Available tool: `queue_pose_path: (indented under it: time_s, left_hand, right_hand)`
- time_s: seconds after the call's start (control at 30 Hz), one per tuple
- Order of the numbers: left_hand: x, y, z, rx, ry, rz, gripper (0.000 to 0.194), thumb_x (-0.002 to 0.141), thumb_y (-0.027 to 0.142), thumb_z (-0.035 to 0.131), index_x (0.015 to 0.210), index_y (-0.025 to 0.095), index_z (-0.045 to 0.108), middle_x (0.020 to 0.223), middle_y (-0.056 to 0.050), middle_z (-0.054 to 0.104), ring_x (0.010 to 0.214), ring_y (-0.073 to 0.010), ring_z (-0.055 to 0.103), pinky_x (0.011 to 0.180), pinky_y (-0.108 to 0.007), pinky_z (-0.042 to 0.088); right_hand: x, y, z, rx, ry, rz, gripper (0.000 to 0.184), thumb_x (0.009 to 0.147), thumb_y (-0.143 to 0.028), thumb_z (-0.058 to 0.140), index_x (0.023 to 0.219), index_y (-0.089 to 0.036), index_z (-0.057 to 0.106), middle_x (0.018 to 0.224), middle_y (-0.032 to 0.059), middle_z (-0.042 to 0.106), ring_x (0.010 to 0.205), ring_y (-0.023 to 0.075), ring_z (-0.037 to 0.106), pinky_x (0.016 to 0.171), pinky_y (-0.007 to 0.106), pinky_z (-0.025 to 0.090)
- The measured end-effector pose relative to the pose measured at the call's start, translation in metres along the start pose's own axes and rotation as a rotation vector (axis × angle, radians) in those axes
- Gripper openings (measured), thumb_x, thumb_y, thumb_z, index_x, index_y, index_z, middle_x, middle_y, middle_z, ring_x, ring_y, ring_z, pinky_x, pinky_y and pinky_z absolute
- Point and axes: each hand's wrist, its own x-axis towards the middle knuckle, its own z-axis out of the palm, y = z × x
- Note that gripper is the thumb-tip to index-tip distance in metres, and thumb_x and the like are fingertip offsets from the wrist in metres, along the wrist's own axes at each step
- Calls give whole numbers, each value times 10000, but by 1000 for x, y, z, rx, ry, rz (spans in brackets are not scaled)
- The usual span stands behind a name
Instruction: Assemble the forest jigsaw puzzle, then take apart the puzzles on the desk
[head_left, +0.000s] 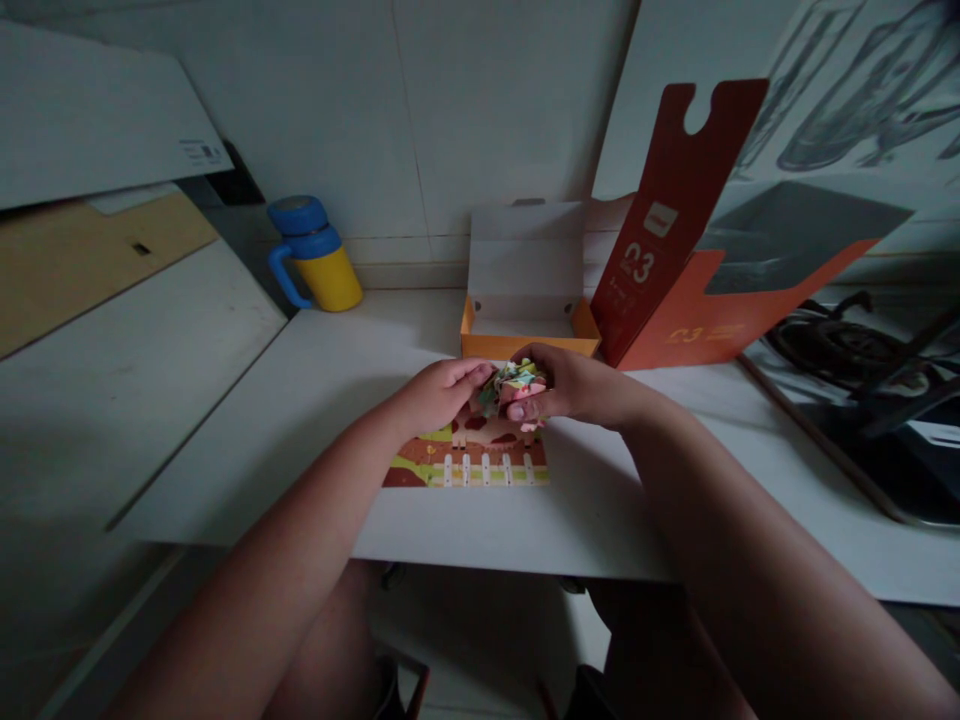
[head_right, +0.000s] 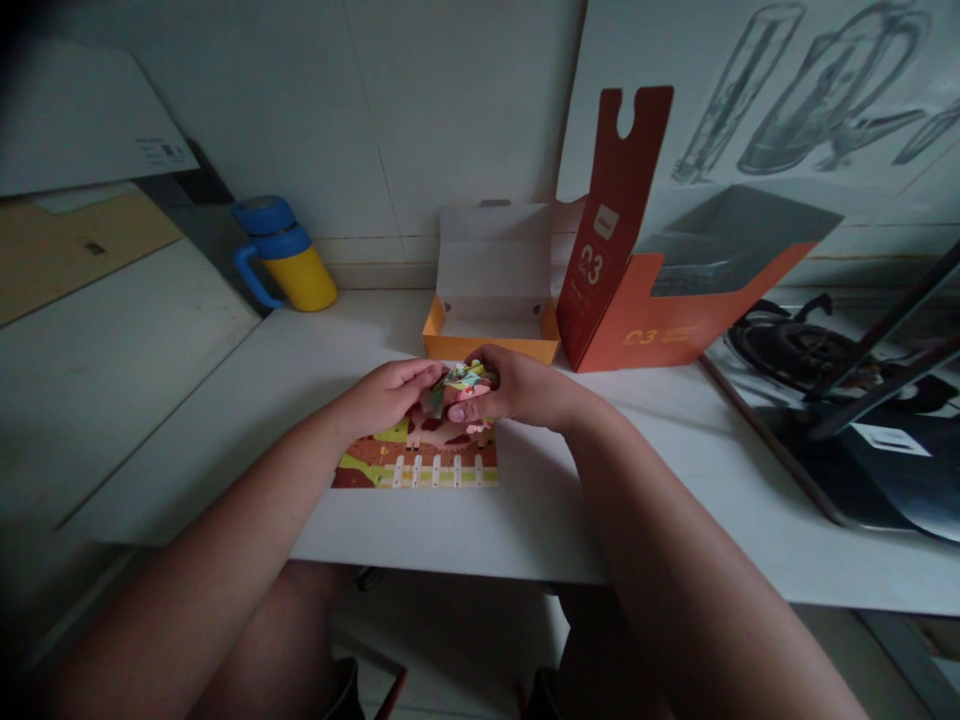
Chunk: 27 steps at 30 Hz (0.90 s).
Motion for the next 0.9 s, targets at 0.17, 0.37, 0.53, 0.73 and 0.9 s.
queue_pose_path:
  time_s: [0.17, 0.37, 0.53, 0.73, 0.9]
  left_hand:
    - [0, -3, 2, -235, 106, -104, 549, 991, 689, 525, 1108, 191, 726, 1010, -76, 767, 944, -227, 693, 817, -335, 555]
    - [5, -4, 4, -461, 207, -63, 342, 969, 538, 608, 1000, 200, 646, 1036, -61, 719, 1025, -213, 671, 897, -332, 556]
    - [4, 0, -1, -335, 186, -53, 323, 1007, 533, 552, 981, 215, 605, 983, -18, 694, 942, -182, 658, 847, -286, 543]
    - [-2, 3, -25, 289, 225, -8, 419, 1075, 500, 411, 1075, 210, 714, 1077, -62, 757, 1001, -216, 679, 926, -333, 497]
    - [-8, -11, -47, 591, 27, -38, 339, 889, 526, 708, 975, 207, 783, 1022, -70, 749, 951, -237, 674, 849, -326, 490]
  right_hand:
    - [3, -6, 13, 231, -13, -58, 630, 694, -552, 923, 1112, -164, 657, 992, 77, 732, 864, 215, 654, 808, 337, 504]
    - [7, -9, 26, 399, -41, -87, 545, 750, -559, 894, 1039, -149, 679, 908, 58, 722, 801, 188, 642, 780, 317, 503]
    - [12, -3, 32, 453, 5, -67, 620, 694, -571, 927, 1072, -142, 688, 960, 80, 735, 805, 191, 646, 769, 317, 518]
    - [5, -11, 21, 372, -123, -65, 511, 743, -575, 890, 944, -158, 672, 834, 37, 708, 738, 168, 616, 710, 295, 492]
    - [-7, -21, 14, 262, -518, -7, 480, 729, -496, 919, 1000, -175, 686, 882, 20, 742, 751, 168, 672, 679, 280, 529]
